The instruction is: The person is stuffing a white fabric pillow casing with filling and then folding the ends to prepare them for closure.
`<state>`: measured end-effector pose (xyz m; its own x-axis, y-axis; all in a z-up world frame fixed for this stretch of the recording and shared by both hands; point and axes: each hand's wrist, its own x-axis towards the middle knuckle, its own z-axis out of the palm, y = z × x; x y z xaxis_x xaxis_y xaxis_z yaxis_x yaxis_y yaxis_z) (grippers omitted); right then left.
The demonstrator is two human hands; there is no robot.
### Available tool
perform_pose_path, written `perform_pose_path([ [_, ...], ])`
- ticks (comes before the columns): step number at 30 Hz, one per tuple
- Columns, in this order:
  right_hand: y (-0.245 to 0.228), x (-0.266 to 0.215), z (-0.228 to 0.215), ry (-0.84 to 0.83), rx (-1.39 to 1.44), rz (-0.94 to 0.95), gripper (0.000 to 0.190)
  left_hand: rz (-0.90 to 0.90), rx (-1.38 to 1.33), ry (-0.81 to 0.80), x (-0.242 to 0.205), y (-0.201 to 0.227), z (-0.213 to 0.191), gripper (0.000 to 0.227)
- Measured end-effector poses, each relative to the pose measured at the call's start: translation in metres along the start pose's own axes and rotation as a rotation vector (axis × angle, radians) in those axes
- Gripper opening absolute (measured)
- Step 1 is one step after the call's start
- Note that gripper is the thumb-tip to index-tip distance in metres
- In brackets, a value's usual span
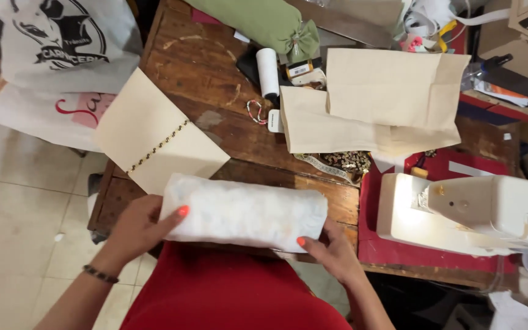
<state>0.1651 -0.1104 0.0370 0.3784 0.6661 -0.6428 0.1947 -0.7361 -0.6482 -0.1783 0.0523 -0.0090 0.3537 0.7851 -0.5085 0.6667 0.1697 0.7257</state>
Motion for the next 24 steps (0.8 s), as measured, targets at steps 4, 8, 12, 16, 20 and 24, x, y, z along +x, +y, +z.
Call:
perform_pose_path([
  [4,0.011,0.007,0.022,-0.022,0.184,0.1,0.078,-0.024,-0.183,-0.19,0.004,0.009,0.019,0.039],
  [8,0.019,0.001,0.021,-0.007,0.275,0.098,0.081,-0.1,-0.13,-0.292,0.006,0.004,0.001,0.042],
  [12,0.055,0.005,0.021,0.02,0.288,-0.102,0.07,-0.22,-0.005,-0.119,-0.012,0.036,-0.011,0.047],
  [16,0.01,-0.015,0.03,0.044,0.178,-0.078,0.069,-0.317,-0.211,-0.062,-0.018,0.069,-0.006,0.06],
  [20,0.026,0.007,0.033,-0.028,0.457,-0.006,0.074,-0.326,-0.471,-0.045,-0.016,0.081,0.002,0.048],
  [24,0.073,-0.005,0.02,-0.055,0.472,-0.191,0.053,-0.287,-0.732,-0.057,-0.031,0.068,0.012,0.041],
])
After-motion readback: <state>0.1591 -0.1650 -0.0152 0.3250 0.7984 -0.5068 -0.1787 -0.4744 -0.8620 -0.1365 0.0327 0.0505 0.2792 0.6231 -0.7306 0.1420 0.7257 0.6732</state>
